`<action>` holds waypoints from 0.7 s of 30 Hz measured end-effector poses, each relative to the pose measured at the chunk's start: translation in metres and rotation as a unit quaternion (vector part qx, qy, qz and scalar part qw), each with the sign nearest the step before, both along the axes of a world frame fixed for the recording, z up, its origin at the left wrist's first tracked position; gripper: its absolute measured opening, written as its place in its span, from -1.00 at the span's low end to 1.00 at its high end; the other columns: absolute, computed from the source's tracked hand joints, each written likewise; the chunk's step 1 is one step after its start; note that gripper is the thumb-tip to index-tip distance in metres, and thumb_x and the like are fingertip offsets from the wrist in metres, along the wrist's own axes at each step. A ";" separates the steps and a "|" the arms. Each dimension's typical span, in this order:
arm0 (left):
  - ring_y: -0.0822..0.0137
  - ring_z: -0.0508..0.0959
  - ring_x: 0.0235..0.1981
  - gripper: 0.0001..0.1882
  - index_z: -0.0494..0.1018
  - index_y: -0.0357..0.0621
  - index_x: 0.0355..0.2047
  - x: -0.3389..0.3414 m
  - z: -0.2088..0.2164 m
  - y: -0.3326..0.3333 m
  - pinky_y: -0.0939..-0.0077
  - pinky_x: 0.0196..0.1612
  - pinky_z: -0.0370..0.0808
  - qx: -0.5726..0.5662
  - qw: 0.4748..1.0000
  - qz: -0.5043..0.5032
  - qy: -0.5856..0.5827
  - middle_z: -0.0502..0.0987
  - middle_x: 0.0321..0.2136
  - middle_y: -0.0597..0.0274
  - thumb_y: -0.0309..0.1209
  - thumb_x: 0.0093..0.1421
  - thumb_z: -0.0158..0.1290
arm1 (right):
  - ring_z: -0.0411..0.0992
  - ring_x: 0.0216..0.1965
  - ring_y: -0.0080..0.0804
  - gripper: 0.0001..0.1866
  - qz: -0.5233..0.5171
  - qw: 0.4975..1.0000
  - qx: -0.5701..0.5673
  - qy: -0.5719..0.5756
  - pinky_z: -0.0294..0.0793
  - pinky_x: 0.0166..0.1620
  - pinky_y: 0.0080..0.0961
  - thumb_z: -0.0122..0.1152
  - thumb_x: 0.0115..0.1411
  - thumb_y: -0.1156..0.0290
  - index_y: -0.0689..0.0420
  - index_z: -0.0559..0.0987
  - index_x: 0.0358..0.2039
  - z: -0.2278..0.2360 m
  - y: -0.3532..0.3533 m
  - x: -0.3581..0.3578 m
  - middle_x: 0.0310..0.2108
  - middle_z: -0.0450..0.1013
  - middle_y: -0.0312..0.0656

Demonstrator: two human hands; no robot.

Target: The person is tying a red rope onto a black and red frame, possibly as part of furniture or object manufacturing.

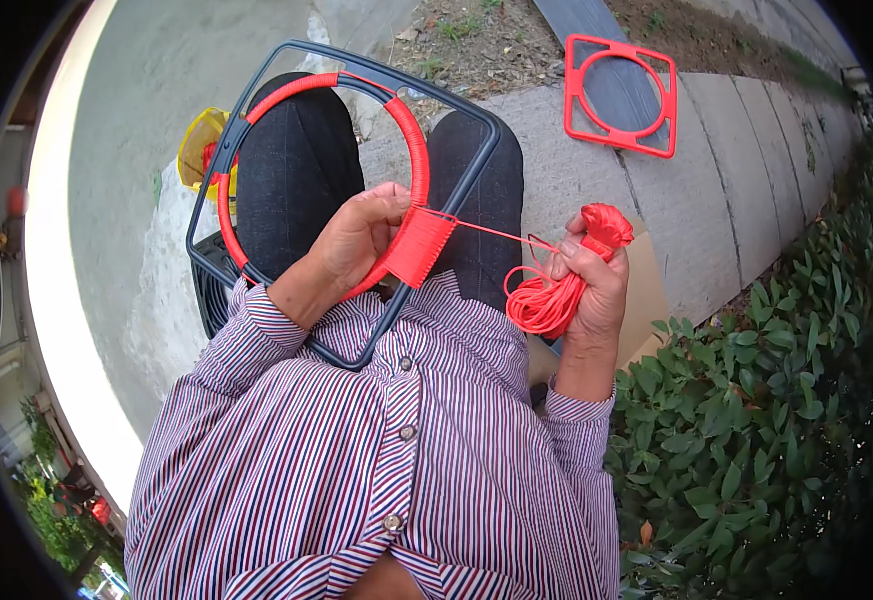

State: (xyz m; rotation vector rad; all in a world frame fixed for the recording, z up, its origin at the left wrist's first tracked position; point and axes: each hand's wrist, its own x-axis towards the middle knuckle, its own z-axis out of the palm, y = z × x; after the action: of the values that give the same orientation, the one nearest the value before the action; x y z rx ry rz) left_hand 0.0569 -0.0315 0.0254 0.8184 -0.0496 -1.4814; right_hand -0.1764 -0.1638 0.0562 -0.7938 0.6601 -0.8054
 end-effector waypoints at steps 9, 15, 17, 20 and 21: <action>0.27 0.62 -0.31 -0.74 0.37 -0.34 -0.10 -0.007 0.013 -0.006 0.26 -0.19 0.65 0.028 0.989 -0.084 -0.116 0.53 -0.31 0.08 -0.61 0.17 0.00 | 0.32 -0.66 -0.53 -0.74 0.063 0.996 -0.046 -0.039 0.34 -0.57 -0.55 0.08 -0.03 0.68 0.23 0.43 -0.26 0.032 0.031 -0.001 -0.62 0.34 -0.24; 0.15 0.61 -0.36 -0.70 0.37 -0.35 -0.15 0.000 0.014 -0.007 0.17 -0.18 0.61 0.057 0.997 -0.049 0.020 0.52 -0.29 0.05 -0.47 0.17 -0.21 | 0.46 -0.52 -0.39 -0.83 -0.194 0.974 -0.031 0.117 0.56 -0.42 -0.42 0.15 0.12 0.58 0.21 0.47 -0.24 0.009 -0.055 -0.110 -0.45 0.51 -0.10; 0.13 0.60 -0.37 -0.71 0.38 -0.34 -0.17 0.003 0.014 -0.007 0.19 -0.18 0.60 0.060 0.997 -0.034 0.014 0.52 -0.30 0.04 -0.47 0.15 -0.22 | 0.49 -0.48 -0.38 -0.87 -0.213 0.976 0.026 0.025 0.57 -0.42 -0.40 0.14 0.15 0.54 0.20 0.48 -0.26 0.016 -0.070 -0.155 -0.42 0.52 -0.14; 0.11 0.60 -0.39 -0.72 0.38 -0.33 -0.22 0.004 0.014 -0.007 0.20 -0.19 0.60 0.055 0.998 -0.031 0.003 0.52 -0.34 0.02 -0.47 0.11 -0.22 | 0.52 -0.42 -0.35 -0.85 -0.320 0.946 -0.045 0.012 0.58 -0.37 -0.34 0.10 0.19 0.40 0.16 0.50 -0.25 -0.018 -0.111 -0.264 -0.39 0.52 -0.17; 0.11 0.60 -0.40 -0.73 0.38 -0.33 -0.25 0.004 0.014 -0.008 0.21 -0.22 0.60 0.044 0.998 -0.036 -0.003 0.52 -0.36 0.00 -0.47 0.09 -0.21 | 0.52 -0.40 -0.33 -0.80 -0.385 0.917 -0.079 0.072 0.59 -0.34 -0.32 0.08 0.21 0.32 0.15 0.50 -0.24 -0.028 -0.114 -0.304 -0.39 0.52 -0.17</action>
State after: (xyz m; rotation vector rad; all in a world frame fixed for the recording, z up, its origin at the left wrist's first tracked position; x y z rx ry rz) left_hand 0.0611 -0.0398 0.0392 0.9002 -0.0188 -1.5581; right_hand -0.4807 -0.2778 0.0280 -0.7378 1.0756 -1.5427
